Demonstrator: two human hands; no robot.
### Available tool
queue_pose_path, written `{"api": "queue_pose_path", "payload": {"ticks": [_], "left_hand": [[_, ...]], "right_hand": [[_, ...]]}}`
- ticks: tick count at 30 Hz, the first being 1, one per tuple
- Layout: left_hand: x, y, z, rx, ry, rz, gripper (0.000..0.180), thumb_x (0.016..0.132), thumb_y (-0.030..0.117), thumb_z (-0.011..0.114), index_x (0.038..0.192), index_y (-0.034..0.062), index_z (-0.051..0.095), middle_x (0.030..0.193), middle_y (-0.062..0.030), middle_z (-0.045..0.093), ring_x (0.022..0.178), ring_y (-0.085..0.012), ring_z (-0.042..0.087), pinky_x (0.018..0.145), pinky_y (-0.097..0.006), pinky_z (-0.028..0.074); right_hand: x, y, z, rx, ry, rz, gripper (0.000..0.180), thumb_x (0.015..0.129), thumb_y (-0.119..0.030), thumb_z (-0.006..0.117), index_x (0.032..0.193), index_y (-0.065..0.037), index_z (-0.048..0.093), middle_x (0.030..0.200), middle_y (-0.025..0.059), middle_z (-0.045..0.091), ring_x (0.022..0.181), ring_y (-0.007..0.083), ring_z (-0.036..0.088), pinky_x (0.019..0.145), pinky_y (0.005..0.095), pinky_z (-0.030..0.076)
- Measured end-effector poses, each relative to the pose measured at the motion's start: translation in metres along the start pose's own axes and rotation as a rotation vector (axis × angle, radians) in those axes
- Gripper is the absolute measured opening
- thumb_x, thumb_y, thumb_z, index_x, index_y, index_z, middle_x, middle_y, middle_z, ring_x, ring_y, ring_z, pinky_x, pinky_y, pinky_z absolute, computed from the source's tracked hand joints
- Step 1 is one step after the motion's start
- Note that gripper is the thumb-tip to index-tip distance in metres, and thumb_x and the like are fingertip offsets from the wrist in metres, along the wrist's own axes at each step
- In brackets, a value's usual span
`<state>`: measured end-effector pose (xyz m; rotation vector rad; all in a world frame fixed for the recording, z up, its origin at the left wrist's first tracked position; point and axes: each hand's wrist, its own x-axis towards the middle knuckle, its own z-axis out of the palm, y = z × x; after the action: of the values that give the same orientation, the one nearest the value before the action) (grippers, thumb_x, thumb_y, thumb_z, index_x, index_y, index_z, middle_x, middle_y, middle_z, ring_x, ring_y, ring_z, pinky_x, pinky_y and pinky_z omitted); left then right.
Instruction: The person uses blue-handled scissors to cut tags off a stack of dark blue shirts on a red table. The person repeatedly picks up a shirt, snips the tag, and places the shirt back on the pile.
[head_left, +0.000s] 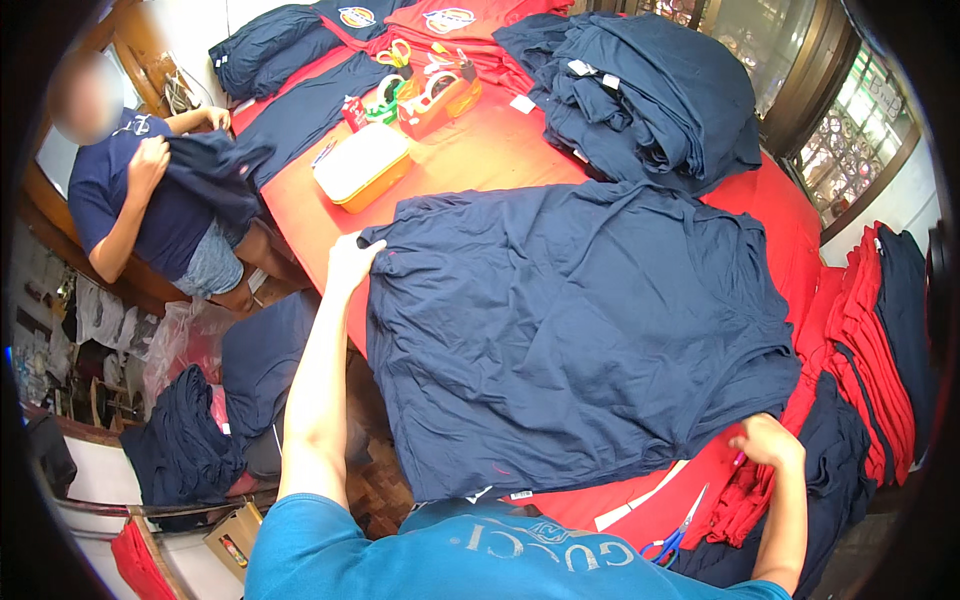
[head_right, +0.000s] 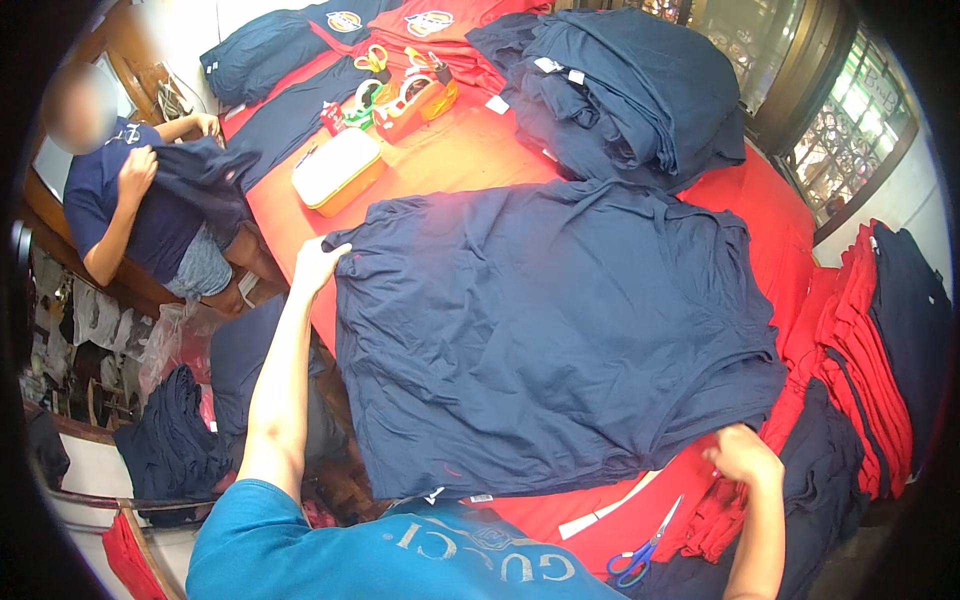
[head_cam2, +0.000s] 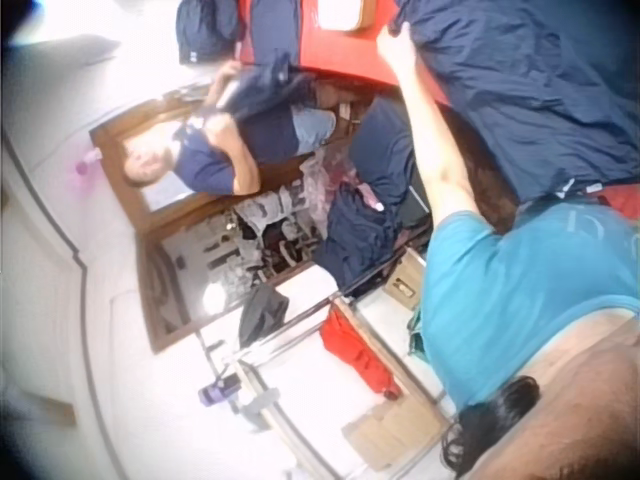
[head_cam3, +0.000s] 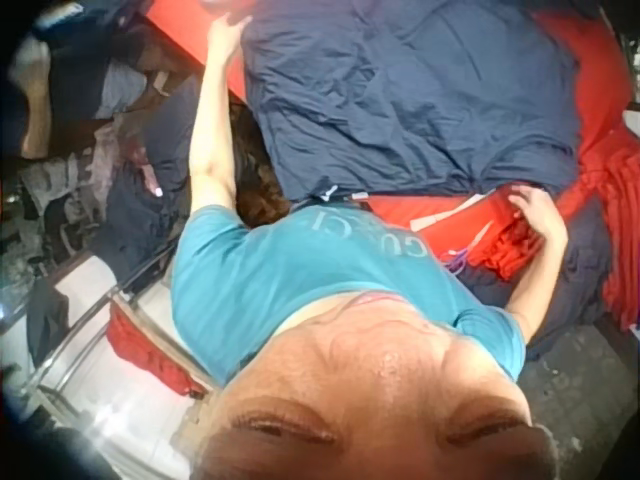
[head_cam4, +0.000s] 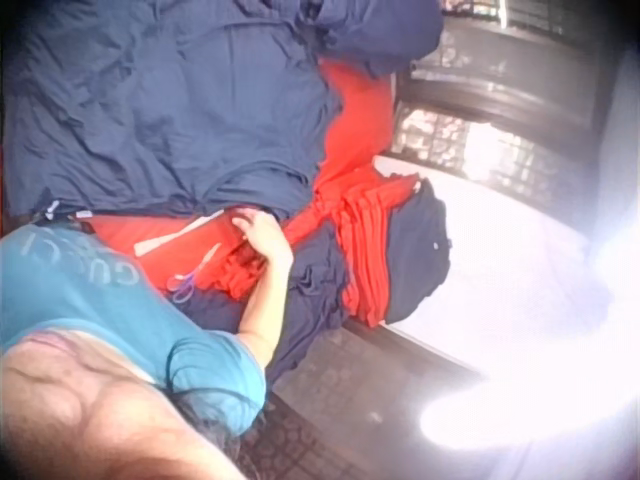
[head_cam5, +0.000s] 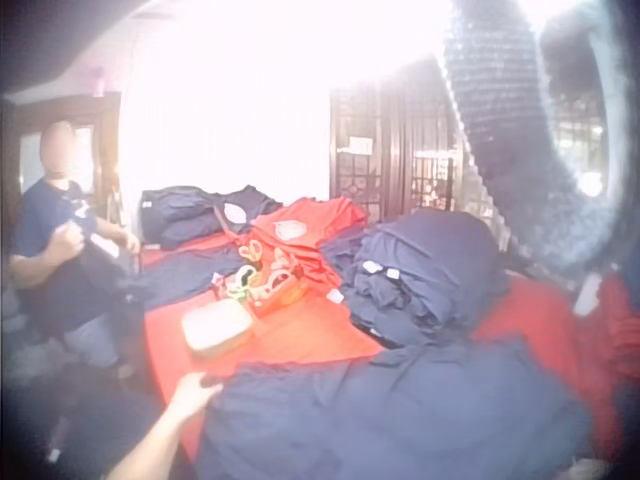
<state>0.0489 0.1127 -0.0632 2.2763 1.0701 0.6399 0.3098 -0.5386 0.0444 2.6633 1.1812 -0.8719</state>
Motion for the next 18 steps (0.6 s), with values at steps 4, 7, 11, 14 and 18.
{"api": "queue_pose_path", "payload": {"ticks": [4, 7, 11, 14, 18], "left_hand": [[-0.055, 0.121, -0.022, -0.376, -0.275, 0.21, 0.029, 0.082, 0.02, 0.066, 0.104, 0.0003, 0.066, 0.095, -0.0156, 0.069, 0.089, -0.0272, 0.067, 0.081, -0.036, 0.051], [-0.136, 0.178, -0.027, -0.218, -0.772, 0.802, 0.036, 0.076, 0.01, 0.055, 0.11, 0.0033, 0.064, 0.116, -0.0136, 0.065, 0.108, -0.0316, 0.062, 0.095, -0.04, 0.05], [-0.184, 0.186, -0.056, -0.385, -1.25, 0.893, 0.05, 0.078, 0.006, 0.051, 0.128, 0.0031, 0.056, 0.135, -0.015, 0.055, 0.122, -0.0316, 0.054, 0.102, -0.041, 0.045], [-0.178, 0.181, -0.098, -0.535, -1.326, 0.952, 0.047, 0.083, 0.001, 0.049, 0.13, 0.0023, 0.055, 0.136, -0.0135, 0.055, 0.121, -0.031, 0.055, 0.1, -0.039, 0.046], [-0.169, 0.159, -0.16, -0.959, -0.525, 0.593, 0.026, 0.076, 0.0, 0.06, 0.1, -0.0063, 0.067, 0.103, -0.0221, 0.068, 0.094, -0.0321, 0.069, 0.084, -0.039, 0.055]], "right_hand": [[-0.029, -0.083, -0.051, 0.882, 0.206, -0.19, 0.024, 0.089, -0.003, 0.06, 0.112, 0.002, 0.067, 0.101, 0.012, 0.07, 0.087, 0.0165, 0.067, 0.074, 0.0293, 0.053], [0.047, -0.11, -0.065, 0.119, 0.742, -0.445, 0.035, 0.089, 0.005, 0.051, 0.122, -0.004, 0.06, 0.127, 0.0196, 0.058, 0.105, 0.0315, 0.065, 0.085, 0.0357, 0.052], [0.177, -0.098, -0.072, 0.215, 0.924, 0.0, 0.069, 0.088, 0.005, 0.048, 0.149, -0.024, 0.036, 0.15, 0.0202, 0.034, 0.101, 0.0398, 0.061, 0.086, 0.0407, 0.051], [0.228, -0.057, -0.055, 0.263, 0.696, -0.103, 0.053, 0.082, 0.002, 0.059, 0.132, -0.014, 0.052, 0.129, 0.0188, 0.052, 0.107, 0.0353, 0.058, 0.09, 0.0423, 0.047], [0.2, -0.045, -0.061, 0.458, 1.112, -0.092, 0.02, 0.078, 0.001, 0.057, 0.097, 0.0, 0.062, 0.1, 0.0157, 0.064, 0.098, 0.0286, 0.064, 0.09, 0.034, 0.047]]}}
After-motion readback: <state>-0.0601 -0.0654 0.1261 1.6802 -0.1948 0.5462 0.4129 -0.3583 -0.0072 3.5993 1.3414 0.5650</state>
